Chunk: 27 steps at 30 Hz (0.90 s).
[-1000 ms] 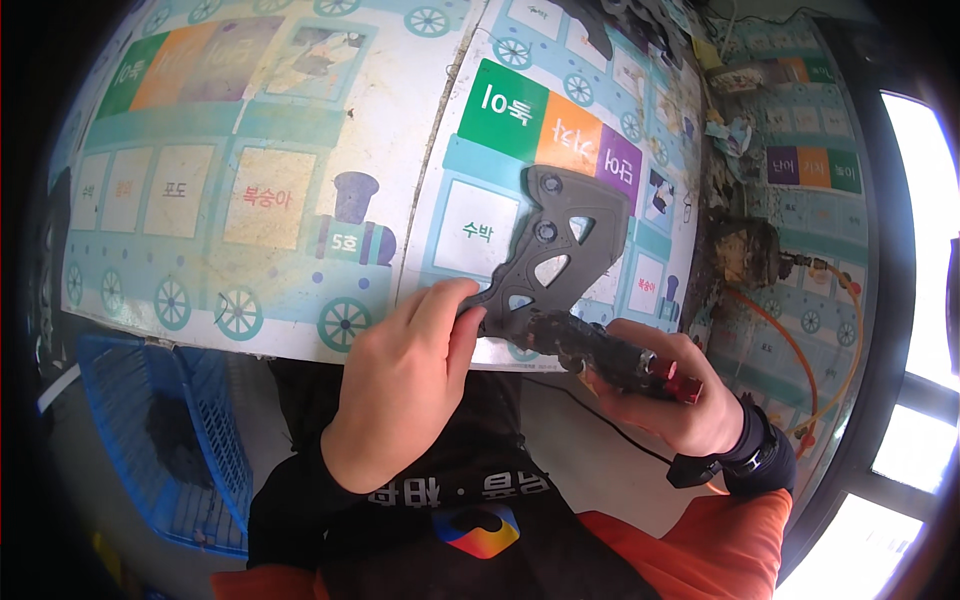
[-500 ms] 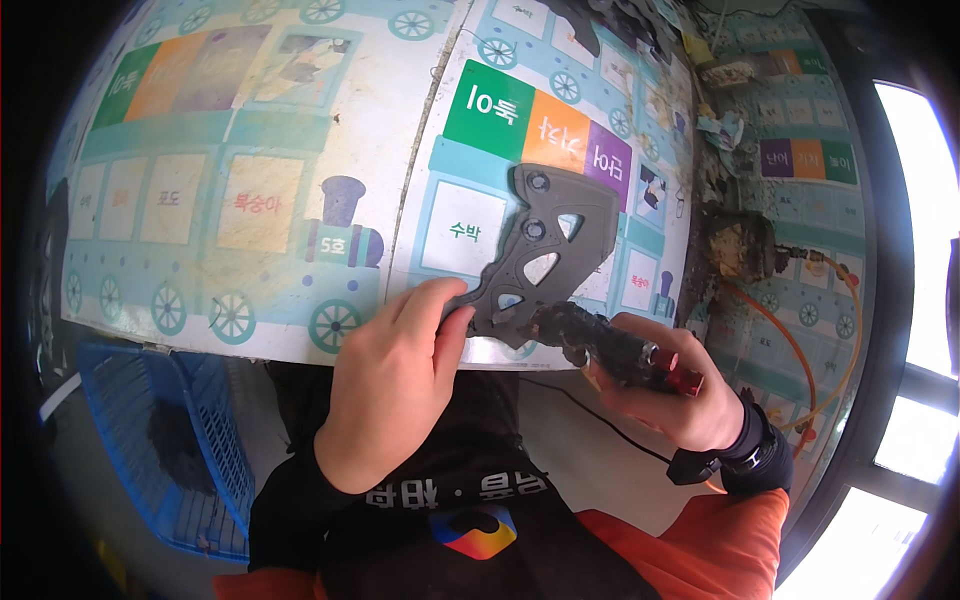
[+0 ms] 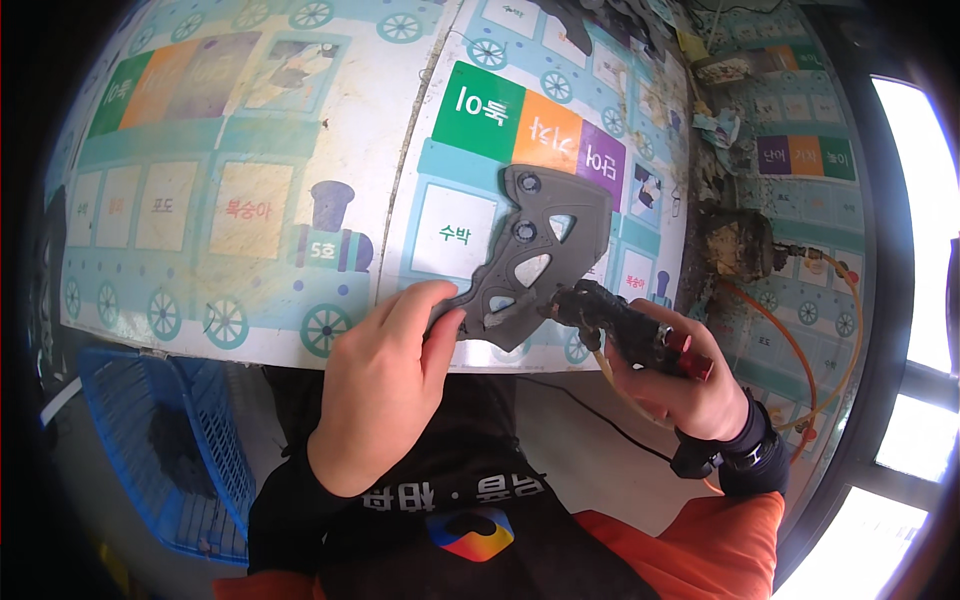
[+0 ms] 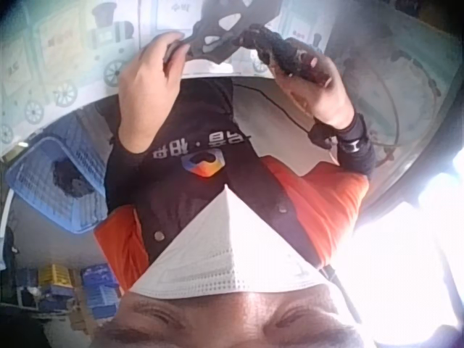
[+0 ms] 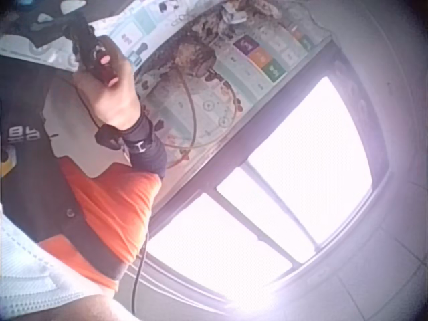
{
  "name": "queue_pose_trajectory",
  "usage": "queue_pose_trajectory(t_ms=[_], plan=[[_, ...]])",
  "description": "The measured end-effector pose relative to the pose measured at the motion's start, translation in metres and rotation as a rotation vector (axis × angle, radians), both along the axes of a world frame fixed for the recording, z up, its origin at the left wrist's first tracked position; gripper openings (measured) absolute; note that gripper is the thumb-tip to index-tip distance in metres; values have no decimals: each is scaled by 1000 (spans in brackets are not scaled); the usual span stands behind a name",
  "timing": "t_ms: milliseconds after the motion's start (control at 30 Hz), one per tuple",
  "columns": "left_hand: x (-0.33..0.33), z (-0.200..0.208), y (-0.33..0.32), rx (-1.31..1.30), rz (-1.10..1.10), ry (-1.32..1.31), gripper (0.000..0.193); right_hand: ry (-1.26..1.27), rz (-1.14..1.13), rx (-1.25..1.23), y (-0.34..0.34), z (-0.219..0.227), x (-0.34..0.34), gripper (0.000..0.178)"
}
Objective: Applying adhesive to gray shoe upper components using a handheld applicator gun.
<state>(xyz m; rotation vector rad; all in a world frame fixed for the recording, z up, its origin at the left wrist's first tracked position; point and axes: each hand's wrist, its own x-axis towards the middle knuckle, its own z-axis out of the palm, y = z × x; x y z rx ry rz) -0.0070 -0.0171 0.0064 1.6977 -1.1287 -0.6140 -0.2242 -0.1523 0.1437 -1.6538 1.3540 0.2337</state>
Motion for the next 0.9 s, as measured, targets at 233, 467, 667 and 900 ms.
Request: queue_pose_trajectory(t_ms=[233,467,667,900], plan=[[0,2,1,23,-9,33,21,-87,-96,-1,-5,2,-2,61],[1,3,0,27,-19,33,20,-51,126,-170,-13,0,-8,59],[1,4,0,32,-20,44,19,-89,-100,17,-22,2,4,51],[2,5,0,52,-20,40,18,-84,-181,45,-28,5,14,35]])
